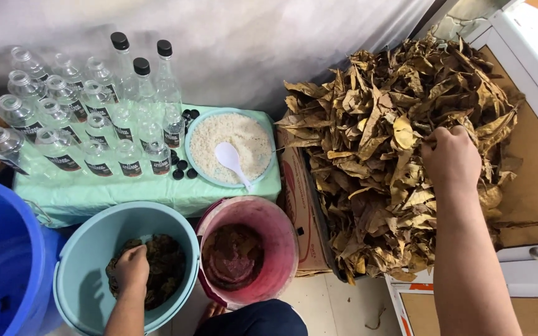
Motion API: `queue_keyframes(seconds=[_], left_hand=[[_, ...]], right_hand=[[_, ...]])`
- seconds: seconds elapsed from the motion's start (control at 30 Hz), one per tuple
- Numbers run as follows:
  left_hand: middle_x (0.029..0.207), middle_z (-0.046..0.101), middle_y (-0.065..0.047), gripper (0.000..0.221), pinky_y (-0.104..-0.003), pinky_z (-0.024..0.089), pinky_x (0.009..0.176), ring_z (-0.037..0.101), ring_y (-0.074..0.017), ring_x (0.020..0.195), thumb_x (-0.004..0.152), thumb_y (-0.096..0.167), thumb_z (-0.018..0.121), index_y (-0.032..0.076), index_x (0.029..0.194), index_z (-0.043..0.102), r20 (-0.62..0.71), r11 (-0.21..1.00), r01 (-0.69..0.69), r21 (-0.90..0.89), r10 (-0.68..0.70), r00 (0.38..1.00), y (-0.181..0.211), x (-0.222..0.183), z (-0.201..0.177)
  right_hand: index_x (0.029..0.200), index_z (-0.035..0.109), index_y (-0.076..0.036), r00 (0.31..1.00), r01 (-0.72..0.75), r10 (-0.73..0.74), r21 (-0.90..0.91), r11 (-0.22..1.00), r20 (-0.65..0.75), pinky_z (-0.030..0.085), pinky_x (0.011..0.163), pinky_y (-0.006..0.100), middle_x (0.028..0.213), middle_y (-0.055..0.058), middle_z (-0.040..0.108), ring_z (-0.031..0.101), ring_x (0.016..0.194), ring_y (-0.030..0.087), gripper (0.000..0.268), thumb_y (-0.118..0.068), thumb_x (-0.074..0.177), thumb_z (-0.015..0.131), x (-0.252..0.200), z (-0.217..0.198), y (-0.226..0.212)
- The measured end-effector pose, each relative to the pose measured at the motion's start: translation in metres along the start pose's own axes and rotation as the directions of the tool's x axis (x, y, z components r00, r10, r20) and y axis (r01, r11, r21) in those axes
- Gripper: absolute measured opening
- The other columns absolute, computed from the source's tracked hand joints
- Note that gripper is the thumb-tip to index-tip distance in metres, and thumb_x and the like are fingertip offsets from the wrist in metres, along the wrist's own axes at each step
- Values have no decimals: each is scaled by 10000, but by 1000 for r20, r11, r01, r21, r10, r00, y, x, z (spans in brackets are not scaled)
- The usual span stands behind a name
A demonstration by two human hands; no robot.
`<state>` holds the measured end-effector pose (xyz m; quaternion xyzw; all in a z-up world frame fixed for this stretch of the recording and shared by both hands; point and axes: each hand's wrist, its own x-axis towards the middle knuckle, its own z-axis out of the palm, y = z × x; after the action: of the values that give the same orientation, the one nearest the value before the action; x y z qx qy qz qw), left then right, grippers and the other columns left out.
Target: Preparing the mixture for charcoal briquettes by crumbling dried leaves and mixing them with charcoal dust and a binder by hand.
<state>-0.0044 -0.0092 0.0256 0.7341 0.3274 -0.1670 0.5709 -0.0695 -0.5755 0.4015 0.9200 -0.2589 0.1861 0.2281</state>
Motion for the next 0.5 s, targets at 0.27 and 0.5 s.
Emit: queue_keyframes(seconds=[0.27, 0.5], left_hand=[[1226, 708, -160, 358, -466, 494, 965, 639, -340, 1102, 1053, 280, 591, 14, 1249, 730, -16, 998, -57, -17, 57, 998, -21, 16, 8], [1236, 690, -160, 376, -484, 499, 961, 632, -341, 1103, 1062, 304, 570, 34, 1282, 711, 22, 1000, -8, 10, 8, 1000, -15, 8, 6]], right_hand=[[979, 710, -2, 997, 74, -73, 130, 989, -19, 632, 638, 341, 955, 158, 701, 671, 713, 225, 128, -108, 940, 770, 2, -21, -11], [1341, 572, -2, 999, 34, -38, 223, 974, 12, 638, 553, 443, 926, 240, 735, 729, 712, 348, 395, 85, 956, 592, 5, -44, -34]])
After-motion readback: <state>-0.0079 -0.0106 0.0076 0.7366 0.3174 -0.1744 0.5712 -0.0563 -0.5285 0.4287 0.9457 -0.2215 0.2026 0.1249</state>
